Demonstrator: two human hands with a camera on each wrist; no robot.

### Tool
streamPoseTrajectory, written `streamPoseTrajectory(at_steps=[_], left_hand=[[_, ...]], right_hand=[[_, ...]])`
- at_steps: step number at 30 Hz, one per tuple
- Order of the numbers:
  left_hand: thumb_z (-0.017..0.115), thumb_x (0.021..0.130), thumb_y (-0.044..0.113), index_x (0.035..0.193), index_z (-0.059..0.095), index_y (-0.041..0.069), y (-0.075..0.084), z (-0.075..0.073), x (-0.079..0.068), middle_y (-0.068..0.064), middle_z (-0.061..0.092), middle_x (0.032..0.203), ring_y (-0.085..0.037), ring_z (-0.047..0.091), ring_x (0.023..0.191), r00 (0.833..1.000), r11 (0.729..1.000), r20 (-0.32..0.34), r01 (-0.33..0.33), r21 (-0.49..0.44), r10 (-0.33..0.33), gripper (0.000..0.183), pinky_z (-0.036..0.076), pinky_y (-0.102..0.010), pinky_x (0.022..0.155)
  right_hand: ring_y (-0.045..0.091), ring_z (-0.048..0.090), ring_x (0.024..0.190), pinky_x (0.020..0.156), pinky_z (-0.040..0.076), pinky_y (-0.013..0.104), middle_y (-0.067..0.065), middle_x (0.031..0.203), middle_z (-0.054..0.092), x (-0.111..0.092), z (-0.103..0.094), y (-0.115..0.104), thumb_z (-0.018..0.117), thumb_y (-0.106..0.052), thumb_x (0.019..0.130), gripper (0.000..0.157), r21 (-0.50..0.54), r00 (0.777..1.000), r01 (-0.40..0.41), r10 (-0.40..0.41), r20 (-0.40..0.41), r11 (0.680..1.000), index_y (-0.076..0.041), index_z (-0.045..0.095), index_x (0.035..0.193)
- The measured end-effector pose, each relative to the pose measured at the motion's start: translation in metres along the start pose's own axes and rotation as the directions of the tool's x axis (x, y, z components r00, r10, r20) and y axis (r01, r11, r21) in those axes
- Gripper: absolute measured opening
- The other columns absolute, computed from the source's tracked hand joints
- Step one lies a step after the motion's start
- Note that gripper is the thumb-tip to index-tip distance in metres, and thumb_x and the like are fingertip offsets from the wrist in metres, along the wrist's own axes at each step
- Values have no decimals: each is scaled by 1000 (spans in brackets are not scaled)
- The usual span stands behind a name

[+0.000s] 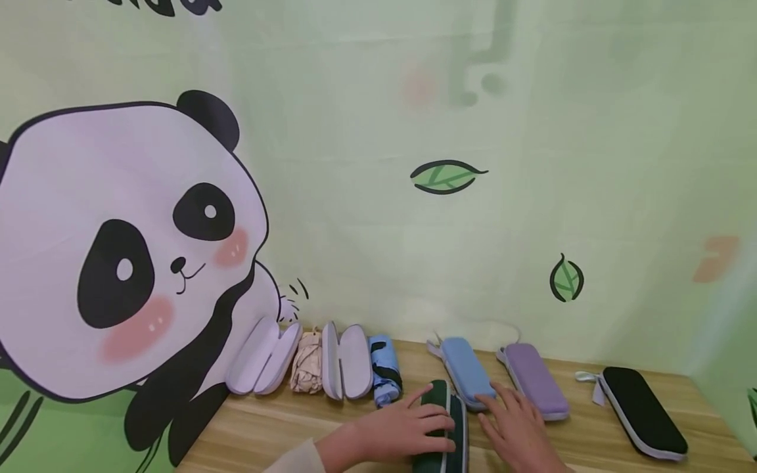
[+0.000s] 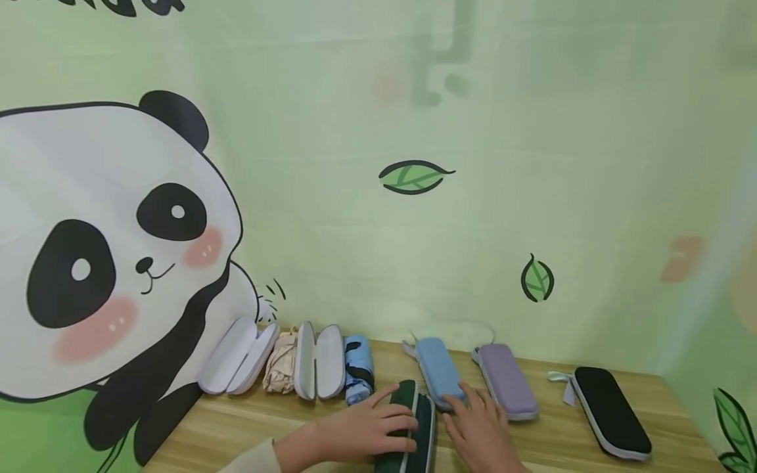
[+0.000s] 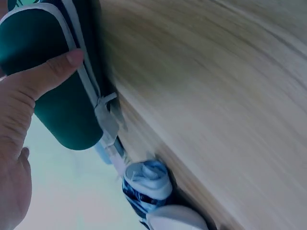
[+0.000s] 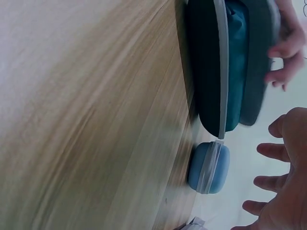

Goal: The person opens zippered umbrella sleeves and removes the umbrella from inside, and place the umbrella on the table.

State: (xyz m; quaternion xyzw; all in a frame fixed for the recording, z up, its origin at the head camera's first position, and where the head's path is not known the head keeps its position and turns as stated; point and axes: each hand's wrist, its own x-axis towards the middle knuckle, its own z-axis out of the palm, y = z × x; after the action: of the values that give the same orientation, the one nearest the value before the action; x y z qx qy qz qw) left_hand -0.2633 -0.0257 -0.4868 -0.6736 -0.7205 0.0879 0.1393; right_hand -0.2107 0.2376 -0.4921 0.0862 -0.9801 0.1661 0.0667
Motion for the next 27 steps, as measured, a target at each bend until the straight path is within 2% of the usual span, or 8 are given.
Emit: streamPoseTrajectory(at_steps=[2, 5, 7, 14, 18, 21, 23, 27], left_hand=[[76, 89, 48, 140, 54, 27, -1, -3, -5, 1, 50, 146, -17, 40, 142, 999, 999, -37, 32, 39, -31, 60, 21, -53, 121], [74, 92, 44, 131, 59, 24, 1, -7, -13, -1, 54, 140, -18, 45, 136, 994, 997, -97, 57, 50, -52, 46, 23, -50, 121], [73, 91, 46, 126, 59, 21, 4, -9, -17, -1, 54, 137, -17, 46, 134, 993, 998, -101, 59, 33, -56, 44, 23, -46, 122], [60, 100, 47, 129, 57, 18, 17, -10, -34, 0, 57, 136, -16, 52, 129, 994, 994, 5, 111, -4, -111, 41, 31, -41, 118], [42, 104, 59, 142, 53, 20, 29, -5, -43, 2, 55, 144, -20, 53, 130, 973, 978, 97, 205, 41, -208, 56, 35, -40, 116], [38, 104, 61, 143, 55, 20, 40, 3, -48, 1, 57, 144, -23, 56, 128, 955, 958, 112, 264, 108, -276, 59, 40, -38, 111], [42, 104, 59, 137, 61, 21, 47, 13, -50, 1, 63, 136, -24, 61, 121, 952, 940, 73, 279, 197, -298, 54, 45, -36, 106], [53, 99, 56, 120, 71, 23, 59, 35, -54, 1, 71, 118, -28, 68, 105, 956, 852, -56, 283, 440, -288, 43, 53, -38, 92]], right_hand=[[47, 45, 131, 97, 35, 73, 15, 150, 48, 1, 0, -1, 62, -30, 101, 33, 2, 1000, 4, -4, -3, 1000, -19, 66, 132], [47, 45, 131, 96, 36, 73, 14, 150, 48, 0, 1, -3, 63, -28, 101, 33, 10, 999, 29, -28, -21, 1000, -19, 66, 132], [46, 46, 131, 95, 36, 73, 14, 149, 49, -1, 2, -4, 64, -27, 100, 32, 14, 998, 45, -45, -36, 999, -19, 66, 131], [48, 49, 127, 94, 38, 72, 14, 148, 50, -1, 5, -10, 63, -27, 101, 33, 35, 997, 71, -70, -25, 997, -18, 66, 132], [47, 51, 127, 97, 38, 69, 14, 148, 50, 0, 6, -13, 62, -27, 101, 34, 44, 997, 74, -73, -12, 996, -17, 65, 133], [47, 50, 127, 98, 38, 69, 15, 147, 50, 0, 8, -16, 62, -27, 102, 35, 51, 997, 80, -80, 2, 995, -15, 64, 135], [47, 50, 128, 99, 37, 69, 15, 148, 50, 0, 10, -19, 62, -27, 102, 36, 65, 997, 79, -81, 19, 995, -14, 63, 136], [49, 48, 129, 99, 35, 71, 16, 148, 49, 1, 13, -25, 64, -28, 101, 39, 106, 995, 64, -71, 67, 992, -14, 62, 137]])
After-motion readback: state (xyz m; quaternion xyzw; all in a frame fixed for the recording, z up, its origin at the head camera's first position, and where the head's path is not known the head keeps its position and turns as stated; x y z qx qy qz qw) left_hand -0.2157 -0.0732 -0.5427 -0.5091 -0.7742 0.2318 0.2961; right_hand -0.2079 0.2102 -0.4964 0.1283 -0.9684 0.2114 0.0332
